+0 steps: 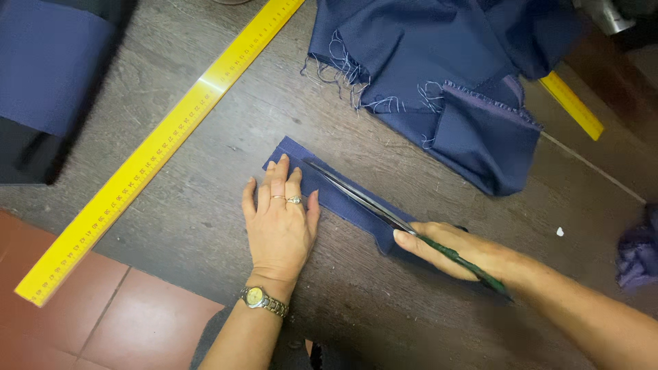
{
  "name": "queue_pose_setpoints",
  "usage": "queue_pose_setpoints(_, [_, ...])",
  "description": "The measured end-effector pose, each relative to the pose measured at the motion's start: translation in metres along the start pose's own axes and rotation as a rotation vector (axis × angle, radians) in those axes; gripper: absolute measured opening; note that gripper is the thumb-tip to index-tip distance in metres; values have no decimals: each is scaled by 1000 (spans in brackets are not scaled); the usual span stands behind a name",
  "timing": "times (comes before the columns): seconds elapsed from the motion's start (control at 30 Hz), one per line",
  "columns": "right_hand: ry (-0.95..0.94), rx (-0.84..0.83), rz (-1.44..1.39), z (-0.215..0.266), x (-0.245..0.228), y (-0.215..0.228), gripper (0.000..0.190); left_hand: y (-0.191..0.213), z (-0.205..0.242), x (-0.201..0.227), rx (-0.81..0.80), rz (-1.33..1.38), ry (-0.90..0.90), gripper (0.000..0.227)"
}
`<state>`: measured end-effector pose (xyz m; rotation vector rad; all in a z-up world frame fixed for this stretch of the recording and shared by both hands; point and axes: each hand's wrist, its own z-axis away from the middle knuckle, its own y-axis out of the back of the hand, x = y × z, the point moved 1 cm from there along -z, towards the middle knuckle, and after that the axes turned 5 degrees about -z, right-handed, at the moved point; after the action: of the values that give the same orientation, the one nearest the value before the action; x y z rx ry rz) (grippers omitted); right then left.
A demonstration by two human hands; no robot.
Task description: The person cuts a strip of blue fabric using shears and then trims the edges of the strip.
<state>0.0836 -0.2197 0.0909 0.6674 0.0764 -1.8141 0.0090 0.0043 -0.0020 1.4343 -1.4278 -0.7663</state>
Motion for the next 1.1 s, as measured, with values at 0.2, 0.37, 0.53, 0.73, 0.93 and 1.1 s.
queue_pose_setpoints(0.2, [36,15,44,-2,1,-5,55,0,0,-1,-4,8,-1,37])
queue_pose_setpoints(0.37, [79,15,46,-8,11,-2,60,-1,0,-1,-16,4,9,38])
queue_pose_setpoints(0.53, [-53,-1,108,-8,9,0,64,-11,5,-3,-14,71,48,38])
queue_pose_setpoints(0.73, [-75,34,203,-18,-18,-9,56,-13,6,-4,5,111,35,31])
queue_pose_setpoints(0.93, [-75,50,176,-24,-16,-12,57,-6,3,-4,-17,140,40,31])
queue_pose_setpoints(1.1, [-25,27,68,-24,-15,-12,58,-4,2,-3,0,140,34,29])
